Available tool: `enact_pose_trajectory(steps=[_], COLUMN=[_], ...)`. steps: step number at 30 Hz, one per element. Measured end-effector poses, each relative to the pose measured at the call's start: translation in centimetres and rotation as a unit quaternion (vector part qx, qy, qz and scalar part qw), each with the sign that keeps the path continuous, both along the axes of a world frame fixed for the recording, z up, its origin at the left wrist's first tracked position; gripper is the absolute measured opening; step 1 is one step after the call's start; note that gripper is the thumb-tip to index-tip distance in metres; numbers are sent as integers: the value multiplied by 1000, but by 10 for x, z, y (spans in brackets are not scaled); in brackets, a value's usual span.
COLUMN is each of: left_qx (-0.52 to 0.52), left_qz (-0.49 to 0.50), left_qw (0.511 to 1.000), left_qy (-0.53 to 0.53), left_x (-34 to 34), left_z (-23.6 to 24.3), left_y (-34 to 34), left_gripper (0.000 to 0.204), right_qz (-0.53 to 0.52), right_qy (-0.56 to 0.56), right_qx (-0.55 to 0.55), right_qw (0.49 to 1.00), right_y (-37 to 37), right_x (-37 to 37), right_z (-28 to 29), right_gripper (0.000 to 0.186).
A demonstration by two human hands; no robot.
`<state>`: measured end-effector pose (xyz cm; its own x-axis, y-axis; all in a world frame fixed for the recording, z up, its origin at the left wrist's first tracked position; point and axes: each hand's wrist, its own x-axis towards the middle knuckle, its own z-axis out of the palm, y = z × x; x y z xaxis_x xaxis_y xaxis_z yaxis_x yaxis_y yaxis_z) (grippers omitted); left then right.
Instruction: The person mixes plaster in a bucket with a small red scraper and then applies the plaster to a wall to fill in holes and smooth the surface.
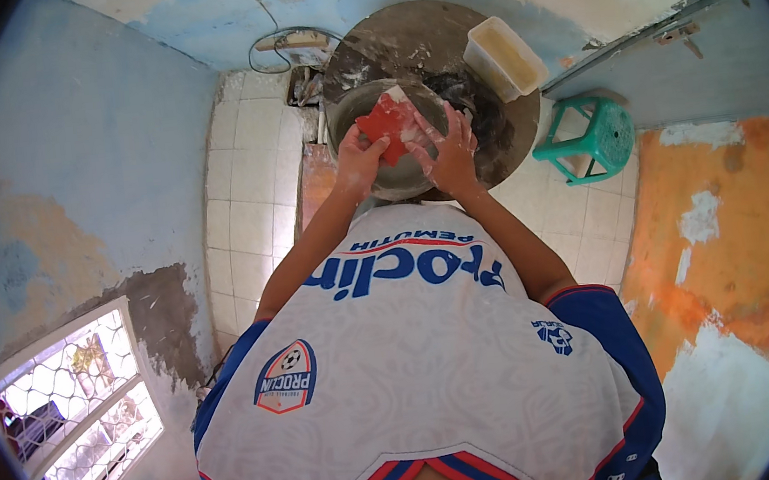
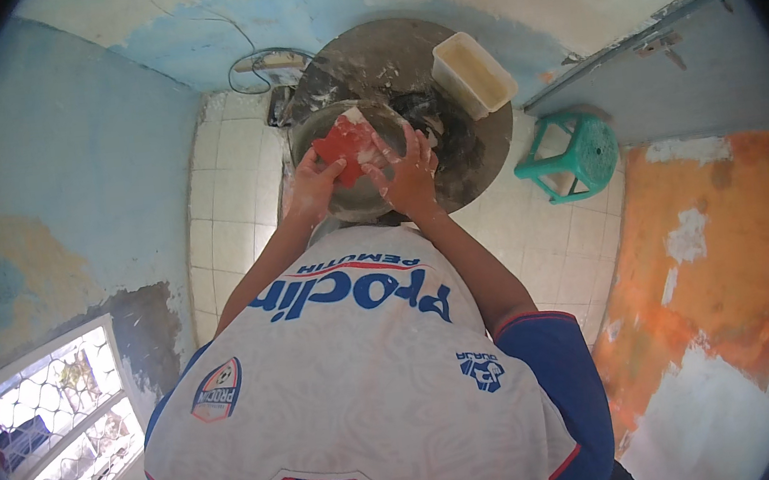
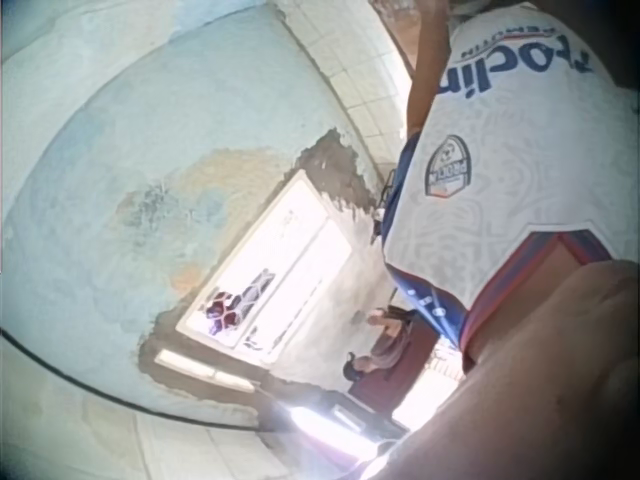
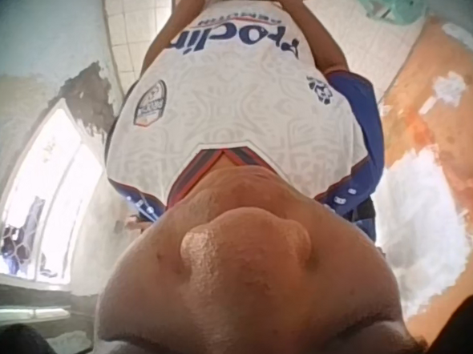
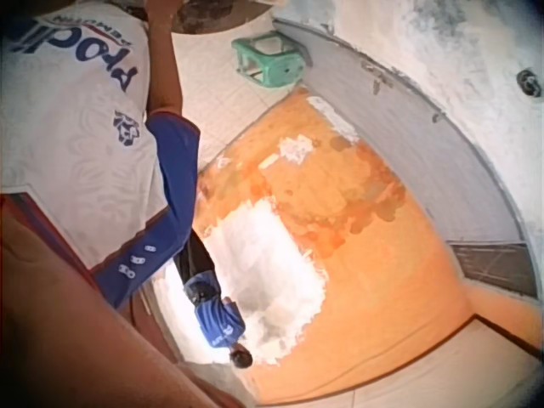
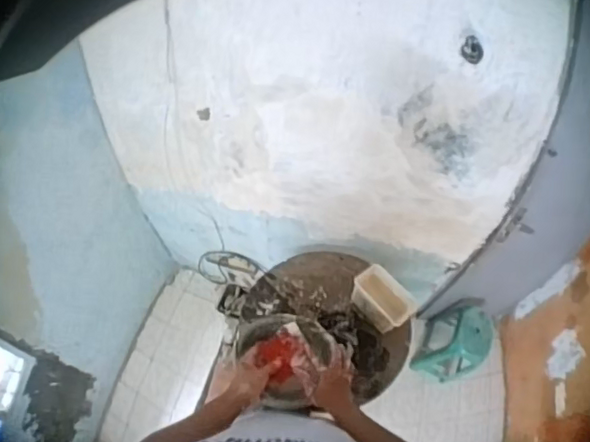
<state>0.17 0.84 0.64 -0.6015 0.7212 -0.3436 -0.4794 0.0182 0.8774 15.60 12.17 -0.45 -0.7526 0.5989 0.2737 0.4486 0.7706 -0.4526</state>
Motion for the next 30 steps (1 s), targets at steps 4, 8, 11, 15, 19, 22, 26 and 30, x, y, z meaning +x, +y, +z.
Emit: enact_pose_trajectory(steps=[4,8,11,15,19,22,26,30], left_qx=[-3,0,5,-34,-38,-35,-50,-52], left_qz=[-8,-8,-36,-78,-87,-91,-85,-85], left_qw=[1000,1000,999,995,994,993,994,994], left_qy=[2,13,7,49,46,60,49,37], left_x=[-4,-5,-7,-7,-6,-9,-9,-8], left_z=[-5,-9,-4,7,17,12,22,18], left_y=[8,9,3,-3,-7,-9,-10,-10], left_gripper=[36,38,38,37,36,36,36,36], right_qz=[24,-6,83,18,63,45,23,19], right_qy=[1,4,38,32,17,11,-21,-1], right_qx=[2,-20,-12,-4,31,35,35,18], right_qw=[1000,1000,996,999,997,998,999,1000], right_y=[2,8,5,15,21,28,29,23], right_x=[-5,-9,-8,-10,-8,-8,-8,-9], right_z=[6,8,9,-1,6,5,21,17], right_gripper=[61,59,59,62,63,65,62,63])
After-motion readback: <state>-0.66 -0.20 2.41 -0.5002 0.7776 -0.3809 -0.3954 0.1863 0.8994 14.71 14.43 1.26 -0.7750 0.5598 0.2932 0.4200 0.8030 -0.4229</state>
